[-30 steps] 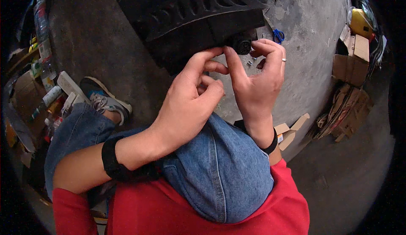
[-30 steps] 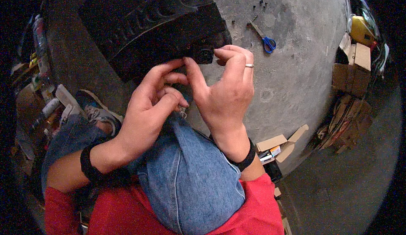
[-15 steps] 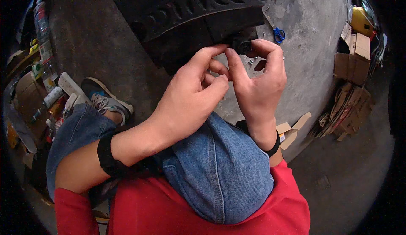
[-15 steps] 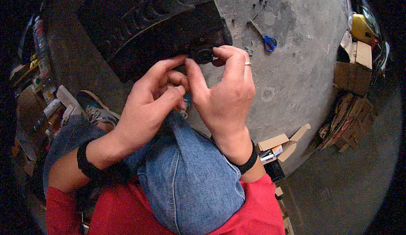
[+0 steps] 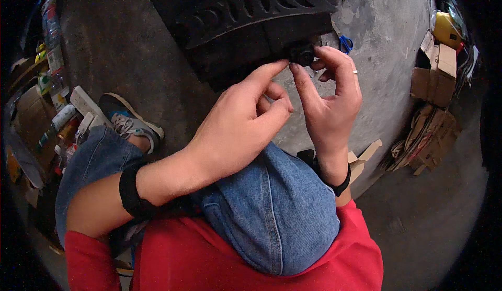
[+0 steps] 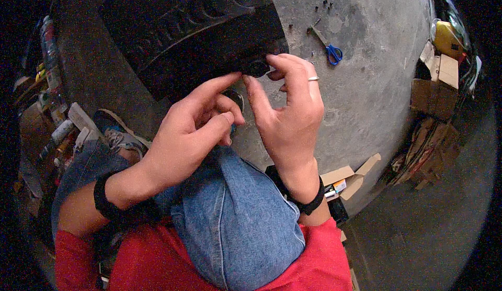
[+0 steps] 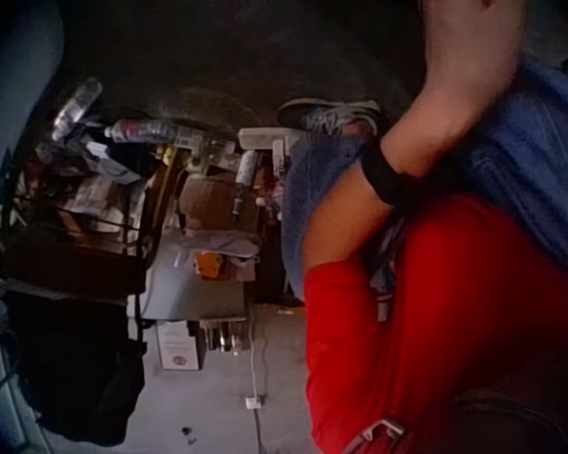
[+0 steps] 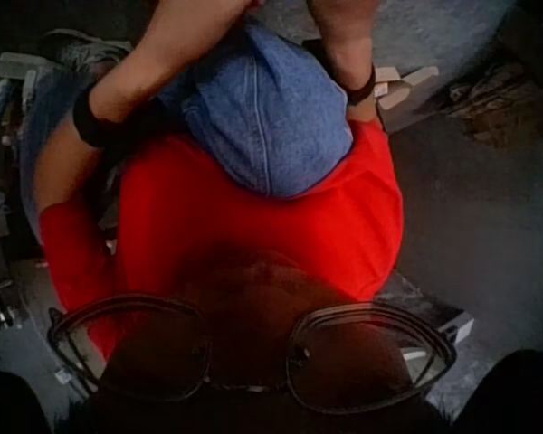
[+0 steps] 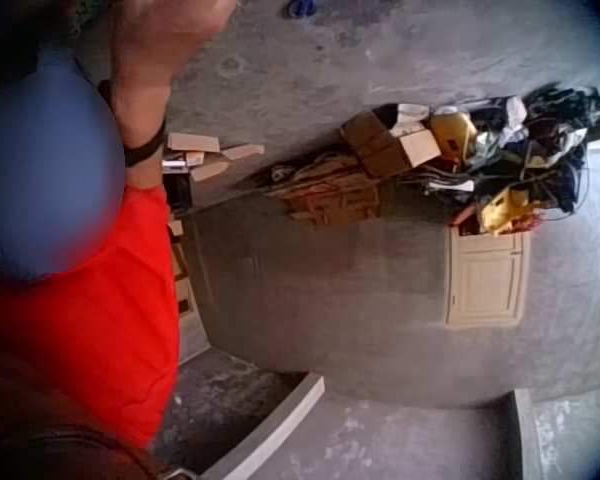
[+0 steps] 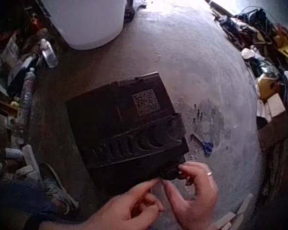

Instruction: Repairing and reassembling a lithium-ion battery pack by checking connections and using a screwdriver to secure the casing.

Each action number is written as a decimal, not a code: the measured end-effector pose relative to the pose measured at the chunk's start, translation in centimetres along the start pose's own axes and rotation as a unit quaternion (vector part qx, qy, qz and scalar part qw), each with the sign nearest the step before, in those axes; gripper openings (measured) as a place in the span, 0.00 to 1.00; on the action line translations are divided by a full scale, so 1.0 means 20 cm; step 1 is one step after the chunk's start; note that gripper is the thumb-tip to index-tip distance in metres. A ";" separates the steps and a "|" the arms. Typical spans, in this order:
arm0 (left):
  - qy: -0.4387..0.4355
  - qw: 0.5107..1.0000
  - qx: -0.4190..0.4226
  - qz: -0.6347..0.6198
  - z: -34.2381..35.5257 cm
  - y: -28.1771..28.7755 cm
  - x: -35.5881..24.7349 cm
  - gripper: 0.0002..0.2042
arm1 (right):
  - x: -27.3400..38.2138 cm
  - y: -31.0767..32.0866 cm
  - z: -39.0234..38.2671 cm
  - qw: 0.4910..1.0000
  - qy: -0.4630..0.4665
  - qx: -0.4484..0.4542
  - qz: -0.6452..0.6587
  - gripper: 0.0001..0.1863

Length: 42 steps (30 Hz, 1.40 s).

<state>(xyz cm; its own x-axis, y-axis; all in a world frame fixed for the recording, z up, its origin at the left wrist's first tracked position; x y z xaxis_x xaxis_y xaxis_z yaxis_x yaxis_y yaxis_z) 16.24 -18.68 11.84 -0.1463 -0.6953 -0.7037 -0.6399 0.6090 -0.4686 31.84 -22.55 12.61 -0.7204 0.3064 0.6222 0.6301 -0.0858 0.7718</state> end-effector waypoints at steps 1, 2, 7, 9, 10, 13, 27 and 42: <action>-0.005 1.000 -0.003 -0.001 -0.01 0.00 0.00 0.25 | 0.00 0.00 0.00 1.000 0.010 -0.004 -0.002 0.20; -0.005 1.000 -0.003 -0.002 -0.01 0.00 0.01 0.25 | 0.00 0.00 0.01 1.000 0.016 -0.010 -0.005 0.20; -0.021 1.000 -0.012 -0.016 -0.02 -0.01 0.03 0.24 | 0.03 -0.01 0.01 0.999 0.004 -0.010 -0.036 0.18; -0.013 1.000 -0.014 -0.012 -0.02 -0.01 0.03 0.24 | 0.03 -0.02 0.01 0.998 0.008 -0.009 -0.058 0.17; -0.013 1.000 -0.017 -0.012 -0.02 0.00 0.03 0.24 | 0.04 -0.02 0.01 0.997 0.014 -0.008 -0.075 0.17; -0.022 0.999 -0.026 0.000 -0.03 -0.01 0.02 0.26 | 0.04 -0.02 0.01 0.995 0.029 -0.011 -0.097 0.16; -0.076 0.924 -0.016 0.374 -0.04 -0.01 0.00 0.37 | -0.01 -0.04 0.00 0.994 0.065 -0.050 -0.071 0.15; -0.010 0.952 0.016 0.305 -0.02 -0.05 -0.02 0.37 | -0.07 0.00 0.01 0.994 0.077 -0.071 -0.018 0.14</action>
<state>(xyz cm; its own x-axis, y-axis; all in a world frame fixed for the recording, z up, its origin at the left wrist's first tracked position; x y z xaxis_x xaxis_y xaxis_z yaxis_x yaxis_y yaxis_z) 16.68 -19.17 12.87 -0.4691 -0.2010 -0.8600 -0.4172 0.9087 0.0151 32.89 -22.82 11.66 -0.7839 0.1646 0.5987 0.5642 -0.2135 0.7975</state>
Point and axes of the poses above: each hand's wrist, its own z-axis towards the middle knuckle, its own y-axis out of the back of the hand, x = y × z, the point moved 2 cm from there along z, towards the middle knuckle, and after that the axes turned 7 degrees about x, right-handed, at the moved point
